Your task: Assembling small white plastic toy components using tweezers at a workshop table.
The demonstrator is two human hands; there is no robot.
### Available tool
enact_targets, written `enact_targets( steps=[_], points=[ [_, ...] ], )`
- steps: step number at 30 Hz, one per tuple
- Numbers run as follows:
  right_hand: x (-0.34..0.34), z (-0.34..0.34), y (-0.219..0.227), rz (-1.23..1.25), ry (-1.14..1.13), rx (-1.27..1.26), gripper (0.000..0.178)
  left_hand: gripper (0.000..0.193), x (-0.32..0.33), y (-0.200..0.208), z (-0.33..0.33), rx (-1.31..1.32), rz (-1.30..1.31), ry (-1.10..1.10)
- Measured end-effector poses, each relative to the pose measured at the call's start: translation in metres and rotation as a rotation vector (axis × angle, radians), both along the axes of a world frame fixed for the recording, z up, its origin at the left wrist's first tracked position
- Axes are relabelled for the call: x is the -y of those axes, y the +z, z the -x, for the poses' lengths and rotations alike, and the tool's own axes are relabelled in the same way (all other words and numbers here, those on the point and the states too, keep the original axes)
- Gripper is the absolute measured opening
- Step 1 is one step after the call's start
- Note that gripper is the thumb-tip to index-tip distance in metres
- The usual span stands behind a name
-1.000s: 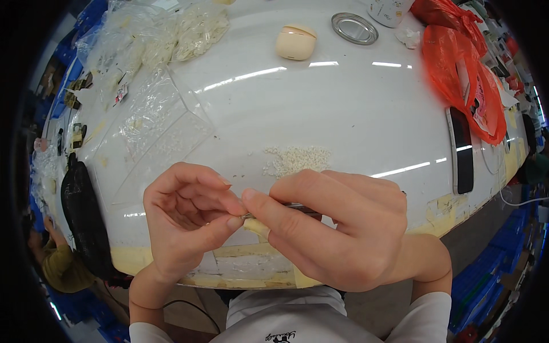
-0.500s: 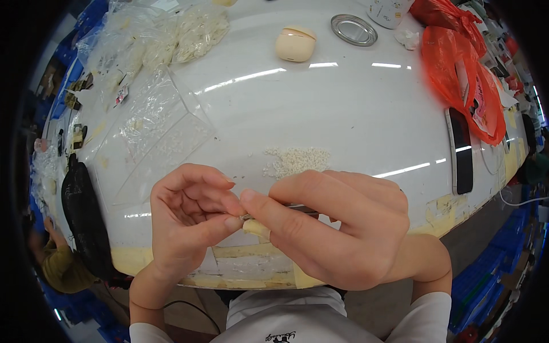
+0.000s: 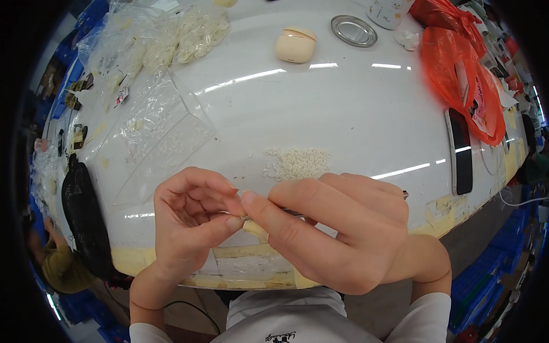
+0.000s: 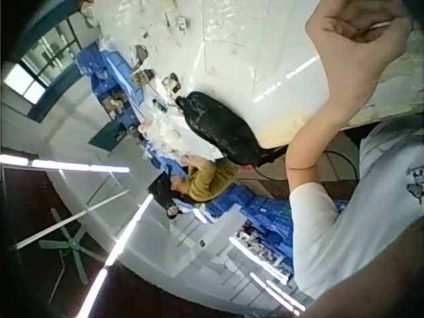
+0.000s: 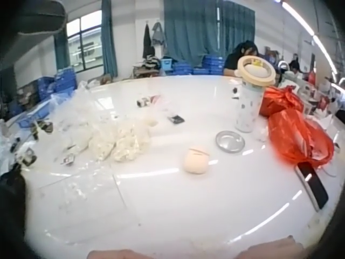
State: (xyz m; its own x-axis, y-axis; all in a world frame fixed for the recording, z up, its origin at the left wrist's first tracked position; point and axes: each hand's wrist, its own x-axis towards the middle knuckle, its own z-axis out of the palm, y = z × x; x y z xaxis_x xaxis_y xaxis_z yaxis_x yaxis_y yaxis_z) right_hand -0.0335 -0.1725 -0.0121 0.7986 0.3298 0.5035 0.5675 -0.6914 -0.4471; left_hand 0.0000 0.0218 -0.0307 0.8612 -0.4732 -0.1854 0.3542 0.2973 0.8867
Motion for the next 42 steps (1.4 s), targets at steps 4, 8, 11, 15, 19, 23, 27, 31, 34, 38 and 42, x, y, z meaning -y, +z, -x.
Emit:
enact_targets(
  steps=[4,8,11,15,19,23,27,31,34,38,42],
  points=[
    [0.003,0.0,0.001,0.016,0.017,0.01,0.03,0.032,0.0,-0.001,-0.001,-0.009,0.002,-0.007],
    [0.002,0.0,0.001,0.014,0.023,0.011,0.03,0.032,0.0,0.0,-0.001,-0.018,0.001,-0.013],
    [-0.001,0.0,0.0,-0.032,-0.01,0.031,0.031,0.033,0.0,0.001,-0.002,-0.02,-0.016,-0.012],
    [-0.003,0.001,0.002,0.009,-0.016,0.028,0.031,0.032,-0.001,0.002,-0.001,-0.016,-0.029,-0.011],
    [-0.003,0.002,0.004,0.055,-0.015,0.031,0.033,0.032,-0.001,0.004,-0.001,-0.02,-0.047,-0.003],
    [-0.004,0.002,0.006,0.108,-0.012,0.04,0.034,0.032,0.0,0.003,-0.001,-0.026,-0.062,0.005],
    [-0.005,0.002,0.008,0.167,-0.009,0.053,0.035,0.032,0.0,0.002,-0.002,-0.026,-0.067,0.007],
    [-0.004,0.005,0.01,0.144,-0.028,0.038,0.034,0.029,0.002,0.005,-0.003,-0.031,-0.066,-0.011],
    [0.003,0.003,0.018,0.037,-0.03,0.045,0.033,0.026,0.004,0.01,0.001,-0.021,-0.064,0.023],
    [0.024,0.003,0.043,-0.131,-0.096,0.076,0.028,0.022,0.023,0.035,0.001,0.126,-0.115,0.058],
    [0.068,0.005,0.066,-0.293,-0.249,0.39,0.026,0.016,0.088,0.076,-0.015,0.634,-0.328,0.084]
  ],
)
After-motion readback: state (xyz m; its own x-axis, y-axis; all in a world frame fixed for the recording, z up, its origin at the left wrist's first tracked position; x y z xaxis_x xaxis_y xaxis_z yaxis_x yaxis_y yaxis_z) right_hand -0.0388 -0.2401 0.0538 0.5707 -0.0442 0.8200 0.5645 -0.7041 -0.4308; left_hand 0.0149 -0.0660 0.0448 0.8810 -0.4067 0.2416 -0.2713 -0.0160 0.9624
